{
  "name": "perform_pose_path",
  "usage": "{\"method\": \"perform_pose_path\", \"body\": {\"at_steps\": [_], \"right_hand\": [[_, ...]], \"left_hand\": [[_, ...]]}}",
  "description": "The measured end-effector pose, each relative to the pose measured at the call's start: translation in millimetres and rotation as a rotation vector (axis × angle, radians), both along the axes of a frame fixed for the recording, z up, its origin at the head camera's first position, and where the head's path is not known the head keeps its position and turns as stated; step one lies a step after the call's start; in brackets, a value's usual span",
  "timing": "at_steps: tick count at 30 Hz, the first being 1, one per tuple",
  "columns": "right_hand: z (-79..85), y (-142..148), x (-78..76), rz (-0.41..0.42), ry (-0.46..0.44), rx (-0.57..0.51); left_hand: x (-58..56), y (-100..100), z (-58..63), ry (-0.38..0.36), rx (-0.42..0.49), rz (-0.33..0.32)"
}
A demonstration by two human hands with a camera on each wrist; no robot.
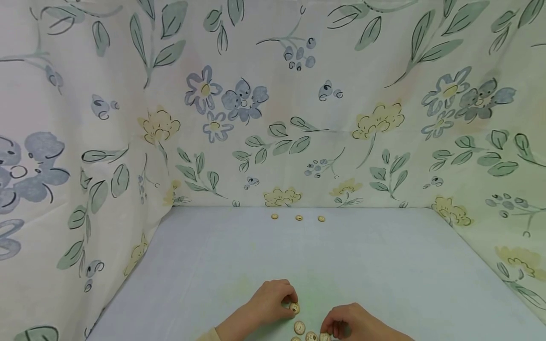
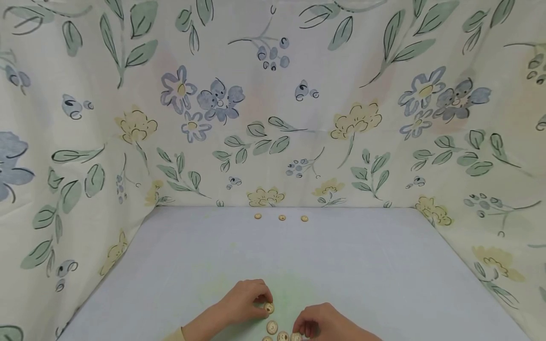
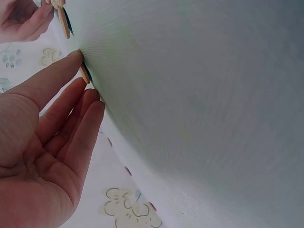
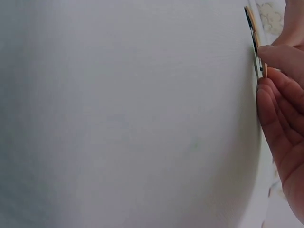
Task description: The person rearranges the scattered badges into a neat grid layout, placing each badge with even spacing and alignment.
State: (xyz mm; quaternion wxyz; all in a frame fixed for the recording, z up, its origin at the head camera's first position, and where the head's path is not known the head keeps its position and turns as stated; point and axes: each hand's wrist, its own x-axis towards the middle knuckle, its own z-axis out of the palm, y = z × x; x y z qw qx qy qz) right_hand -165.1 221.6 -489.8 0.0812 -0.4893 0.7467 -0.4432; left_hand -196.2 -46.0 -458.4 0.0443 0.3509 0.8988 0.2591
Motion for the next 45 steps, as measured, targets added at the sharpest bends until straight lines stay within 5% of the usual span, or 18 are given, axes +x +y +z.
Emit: {"method": "perform_pose_path", "body": {"at_steps": [6,14,35,45], "right_hand": [[4.7,0.1,-5.8,-0.090,-0.103,0.051],[9.4,-2.8,-24.5,-0.202,0.010,0.066],[8.7,-21.8,-90.6,-0.410,0.012,0.148],[5.7,-42.7,-115.8,-0.426,0.060,0.138]], "left_hand": [[-0.8,-1.0,-0.2,-0.004,-0.003,0.001],[-1.1,-0.7,-0.8,0.013,-0.013,-0.008],[-3.0,-0.3,-2.1,0.011,-0.011,-0.007],[-3.3,-1.1,-1.0,0.007,-0.018,-0.011]]}}
